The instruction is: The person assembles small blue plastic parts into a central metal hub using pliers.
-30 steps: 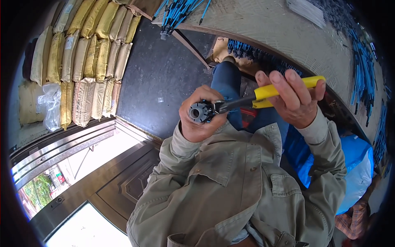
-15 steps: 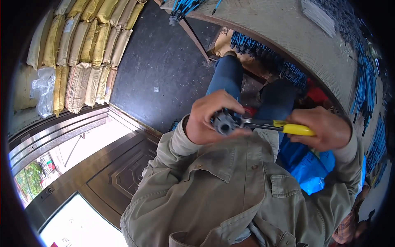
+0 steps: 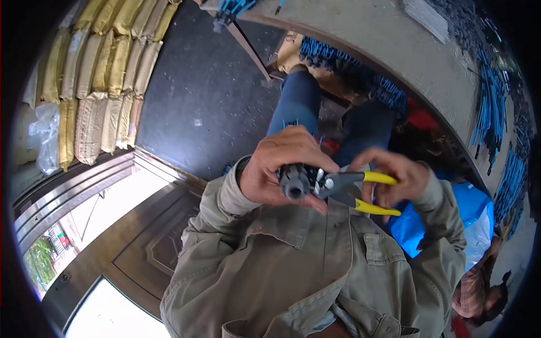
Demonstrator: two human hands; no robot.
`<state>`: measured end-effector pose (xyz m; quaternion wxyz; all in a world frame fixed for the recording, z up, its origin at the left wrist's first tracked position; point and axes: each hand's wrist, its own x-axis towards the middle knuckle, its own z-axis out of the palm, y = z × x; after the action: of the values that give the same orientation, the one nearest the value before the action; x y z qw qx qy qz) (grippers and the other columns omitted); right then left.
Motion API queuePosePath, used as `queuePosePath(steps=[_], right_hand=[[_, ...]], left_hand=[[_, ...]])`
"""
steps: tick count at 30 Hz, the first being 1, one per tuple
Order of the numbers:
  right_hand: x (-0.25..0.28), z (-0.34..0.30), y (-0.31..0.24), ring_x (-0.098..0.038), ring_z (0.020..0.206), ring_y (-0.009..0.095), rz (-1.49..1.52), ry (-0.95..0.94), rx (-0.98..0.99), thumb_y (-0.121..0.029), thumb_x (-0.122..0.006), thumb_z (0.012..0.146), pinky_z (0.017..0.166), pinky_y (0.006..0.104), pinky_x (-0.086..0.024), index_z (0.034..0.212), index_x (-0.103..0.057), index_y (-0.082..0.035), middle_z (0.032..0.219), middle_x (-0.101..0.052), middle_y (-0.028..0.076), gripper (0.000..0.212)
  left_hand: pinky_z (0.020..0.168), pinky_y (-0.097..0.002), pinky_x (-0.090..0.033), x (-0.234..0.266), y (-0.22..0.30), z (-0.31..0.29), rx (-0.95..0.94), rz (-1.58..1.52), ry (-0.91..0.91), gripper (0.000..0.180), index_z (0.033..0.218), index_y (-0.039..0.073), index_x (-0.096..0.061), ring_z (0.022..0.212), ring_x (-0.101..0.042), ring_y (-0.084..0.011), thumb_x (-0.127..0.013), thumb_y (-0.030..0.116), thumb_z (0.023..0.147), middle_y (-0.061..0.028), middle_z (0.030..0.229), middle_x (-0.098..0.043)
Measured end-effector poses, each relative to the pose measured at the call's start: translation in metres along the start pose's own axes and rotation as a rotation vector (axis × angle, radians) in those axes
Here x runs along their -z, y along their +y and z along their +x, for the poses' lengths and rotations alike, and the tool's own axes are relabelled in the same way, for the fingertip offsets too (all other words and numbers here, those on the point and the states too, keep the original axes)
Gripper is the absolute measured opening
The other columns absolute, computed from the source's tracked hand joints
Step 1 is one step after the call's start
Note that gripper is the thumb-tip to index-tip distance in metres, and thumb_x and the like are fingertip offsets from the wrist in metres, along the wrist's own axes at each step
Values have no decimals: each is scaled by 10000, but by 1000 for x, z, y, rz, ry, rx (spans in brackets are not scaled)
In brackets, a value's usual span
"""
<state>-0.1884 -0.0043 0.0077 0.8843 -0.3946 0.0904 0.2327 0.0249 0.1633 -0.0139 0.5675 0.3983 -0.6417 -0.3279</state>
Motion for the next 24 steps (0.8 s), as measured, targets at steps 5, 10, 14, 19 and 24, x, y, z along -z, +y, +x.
queuePosePath(steps=[5,10,14,19,24], right_hand=[[-55,-3,-40,-658,719,234,-1736,526,459,-230,-707,775,578,296,-529,1165,-425,-10,943,-613,159,529],[-31,-12,-73,-637,720,199,-1251,254,-126,-173,-734,729,584,275,-507,1166,-438,-14,945,-605,141,550],[-8,-3,-71,-619,766,199,-446,24,-438,-151,-695,755,615,283,-501,1169,-452,-11,962,-592,144,500],[-46,-10,-57,-618,764,188,-1380,426,392,-166,-616,805,582,270,-485,1184,-463,-18,967,-596,151,435],[-64,-14,-40,-615,751,168,-2168,597,347,-251,-596,832,531,250,-453,1194,-460,-24,971,-600,157,449]], left_hand=[[698,-310,-429,5,-8,-11,97,2,251,624,980,-21,-631,797,-574,-200,-857,360,539,-88,887,-640],[714,-310,-428,6,-3,-10,217,-83,235,622,971,-20,-631,794,-562,-193,-856,372,544,-100,887,-640],[715,-304,-428,13,-9,-9,144,-101,157,577,973,-4,-634,780,-558,-186,-857,316,549,-94,893,-638],[719,-288,-422,13,-14,-9,100,-173,243,530,1000,17,-640,766,-552,-163,-865,186,551,-88,914,-630],[710,-276,-422,8,-13,-11,166,-171,295,531,992,16,-642,748,-554,-154,-868,193,545,-81,887,-625]])
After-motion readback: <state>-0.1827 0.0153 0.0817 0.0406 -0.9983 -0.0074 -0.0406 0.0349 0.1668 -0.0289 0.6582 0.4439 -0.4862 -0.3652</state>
